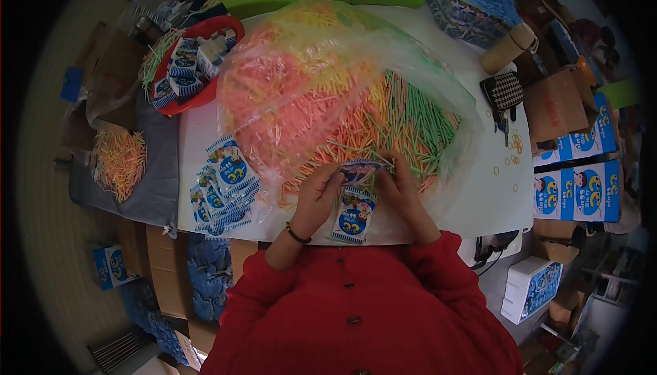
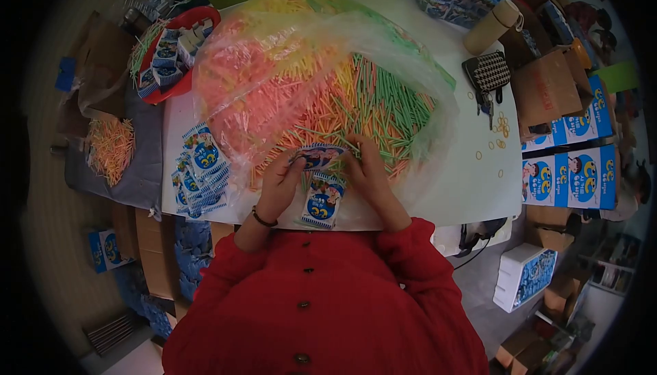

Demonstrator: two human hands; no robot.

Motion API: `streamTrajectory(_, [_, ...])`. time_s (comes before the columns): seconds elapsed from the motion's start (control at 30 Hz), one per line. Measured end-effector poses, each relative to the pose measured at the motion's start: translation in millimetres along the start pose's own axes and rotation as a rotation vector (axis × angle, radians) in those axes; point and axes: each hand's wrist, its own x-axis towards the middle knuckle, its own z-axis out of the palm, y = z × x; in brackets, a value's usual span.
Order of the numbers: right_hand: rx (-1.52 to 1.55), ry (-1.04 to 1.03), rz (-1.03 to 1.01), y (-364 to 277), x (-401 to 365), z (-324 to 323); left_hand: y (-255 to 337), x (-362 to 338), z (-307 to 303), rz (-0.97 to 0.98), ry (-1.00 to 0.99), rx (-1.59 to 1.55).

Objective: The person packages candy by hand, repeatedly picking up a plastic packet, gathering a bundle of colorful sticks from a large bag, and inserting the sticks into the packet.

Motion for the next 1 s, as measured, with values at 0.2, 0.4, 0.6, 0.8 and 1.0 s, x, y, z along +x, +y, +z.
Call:
streamTrajectory(0.2, [-0.562, -0.031, -0.539, 1.8, 10.7, -3.1, 28.5, 0.8, 7.0, 0.233, 0.220, 1.031])
streamTrajectory(0.4, [0.785, 0.175, 0.386, -18.2, 21.3, -24.7, 50.3, -8.0, -2.6, 0.326, 0.300, 0.710])
streamTrajectory(0.6, [1.253, -0.017, 0.754, -27.7, 18.4, -24.4, 39.1, -8.6, 0.4, -0.331, 0.251, -0.643])
streamTrajectory(0.8, [0.550, 0.134, 0.317, -20.8, -1.7, -0.9, 22.1, -11.9, 4.3, -0.367, 0.182, -0.739])
streamTrajectory(1.0, [-0.430, -0.231, -0.399, 9.4, -8.0, -4.9, 14.6, -15.2, 8.7, -0.322, 0.160, -0.628])
